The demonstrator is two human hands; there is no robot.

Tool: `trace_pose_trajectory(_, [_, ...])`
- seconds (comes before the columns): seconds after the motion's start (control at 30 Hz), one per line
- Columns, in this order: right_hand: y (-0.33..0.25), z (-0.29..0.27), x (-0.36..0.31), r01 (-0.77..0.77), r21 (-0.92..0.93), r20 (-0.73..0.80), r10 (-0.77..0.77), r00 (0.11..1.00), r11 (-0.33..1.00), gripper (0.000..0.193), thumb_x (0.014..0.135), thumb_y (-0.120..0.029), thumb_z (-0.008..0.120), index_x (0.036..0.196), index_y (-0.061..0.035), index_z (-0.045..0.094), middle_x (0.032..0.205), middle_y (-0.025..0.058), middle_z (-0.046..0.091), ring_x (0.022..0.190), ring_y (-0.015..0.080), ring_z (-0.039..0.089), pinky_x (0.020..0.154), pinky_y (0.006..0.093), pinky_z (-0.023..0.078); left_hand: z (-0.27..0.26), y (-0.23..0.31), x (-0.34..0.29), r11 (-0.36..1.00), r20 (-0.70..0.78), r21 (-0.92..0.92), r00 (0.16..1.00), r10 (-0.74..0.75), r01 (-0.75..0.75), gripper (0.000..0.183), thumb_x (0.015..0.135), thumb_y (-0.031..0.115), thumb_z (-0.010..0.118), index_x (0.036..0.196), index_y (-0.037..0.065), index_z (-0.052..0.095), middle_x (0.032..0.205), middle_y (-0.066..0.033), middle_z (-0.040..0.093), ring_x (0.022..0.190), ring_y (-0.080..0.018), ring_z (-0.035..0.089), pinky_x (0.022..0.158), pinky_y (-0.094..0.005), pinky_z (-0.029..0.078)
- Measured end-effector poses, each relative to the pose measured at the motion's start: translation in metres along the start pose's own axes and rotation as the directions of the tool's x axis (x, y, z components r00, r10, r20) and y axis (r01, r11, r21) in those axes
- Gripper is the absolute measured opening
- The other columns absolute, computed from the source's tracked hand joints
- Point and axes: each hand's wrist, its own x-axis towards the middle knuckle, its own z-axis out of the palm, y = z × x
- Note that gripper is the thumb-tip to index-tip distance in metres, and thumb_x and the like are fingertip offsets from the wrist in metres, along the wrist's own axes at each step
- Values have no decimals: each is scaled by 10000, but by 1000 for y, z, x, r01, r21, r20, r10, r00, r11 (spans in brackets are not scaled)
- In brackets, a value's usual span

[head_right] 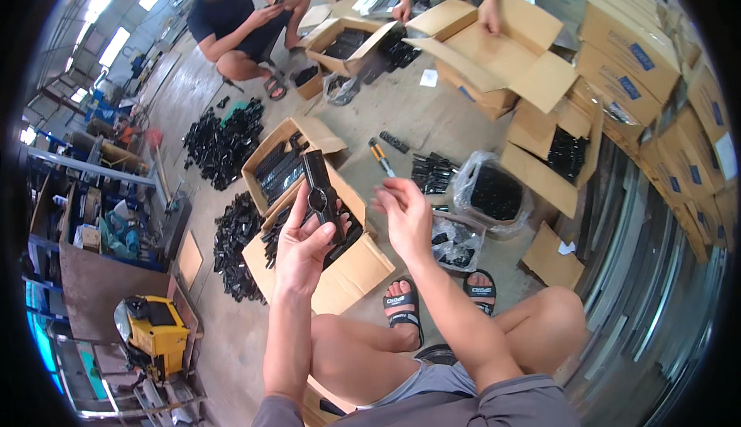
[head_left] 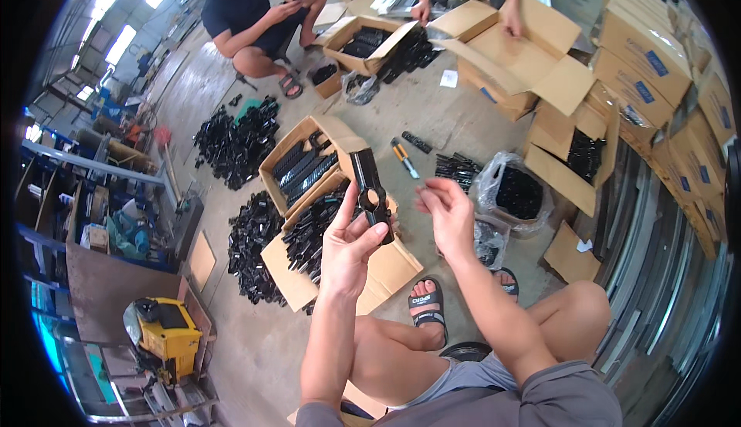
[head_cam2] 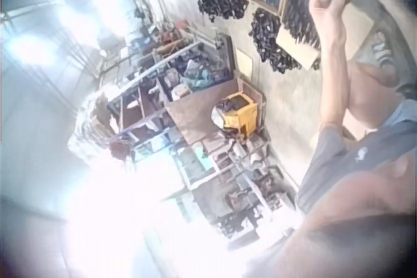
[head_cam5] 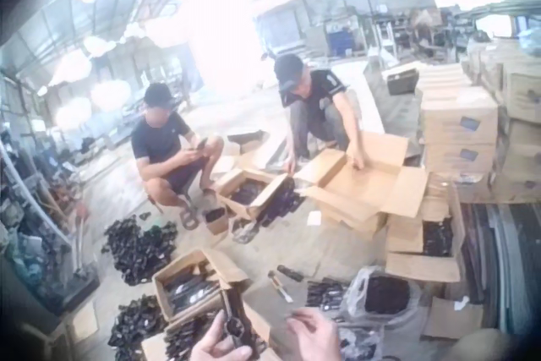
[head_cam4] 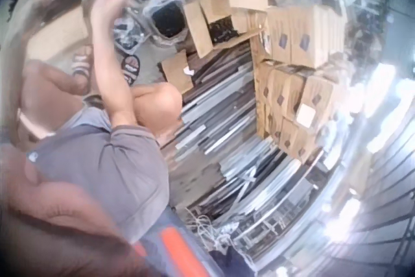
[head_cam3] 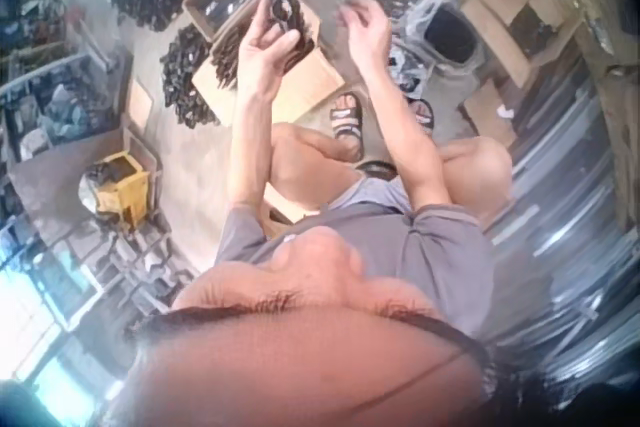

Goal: The person takes black plastic components from a plastic bag inside a cardboard box and places them into a separate cardboard box by hand.

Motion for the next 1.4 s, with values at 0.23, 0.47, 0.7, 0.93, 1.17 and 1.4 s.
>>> trace_pose_trajectory(0.23, [-139,-8,0,335,-220,439,-214,873,916,192,907,-35,689,1088,31,697,942,121,758,816,118,710,735,266,566,39,-1,-13,999,197,-29,980,28,-23,843,851,-142,645,1566,176,331,1266,-165,649,1131,-250,659,990,-392,551])
trace_pose_trajectory(0.47, [-172,-35,-27,385,-300,334,-282,899,873,156,890,-46,723,1030,22,736,887,113,765,793,115,716,708,262,562,75,-8,-36,998,284,0,957,56,-58,871,835,-158,665,1569,156,317,1294,-158,640,1151,-217,647,1002,-379,547])
trace_pose_trajectory(0.7, [-167,-40,-28,459,-278,299,-378,876,844,164,887,-34,720,1042,16,740,885,126,766,763,127,720,687,265,561,86,-4,-36,995,276,59,959,65,-85,877,849,-118,692,1578,167,299,1233,-123,664,1067,-205,674,967,-351,551])
trace_pose_trajectory(0.93, [-166,-43,-22,490,-261,243,-435,867,831,164,907,-15,695,1061,31,726,927,120,759,819,128,717,726,273,571,93,-4,-23,986,304,121,950,69,-111,879,847,-123,695,1578,177,310,1217,-110,675,1067,-181,668,938,-324,544])
trace_pose_trajectory(1.17, [-161,-59,-16,551,-399,234,-499,834,733,138,920,-66,693,1007,40,703,869,173,736,720,178,724,632,302,552,101,-20,-13,987,327,121,943,65,-110,865,844,-151,673,1573,145,315,1217,-93,674,1056,-158,663,936,-300,535])
trace_pose_trajectory(1.4, [-151,-67,-3,648,-587,373,-548,749,486,236,1009,-172,541,849,1,526,721,191,576,690,436,577,597,473,451,101,-31,-5,982,353,147,933,61,-119,837,835,-160,689,1549,137,371,1250,-85,664,1037,-97,621,900,-265,532])
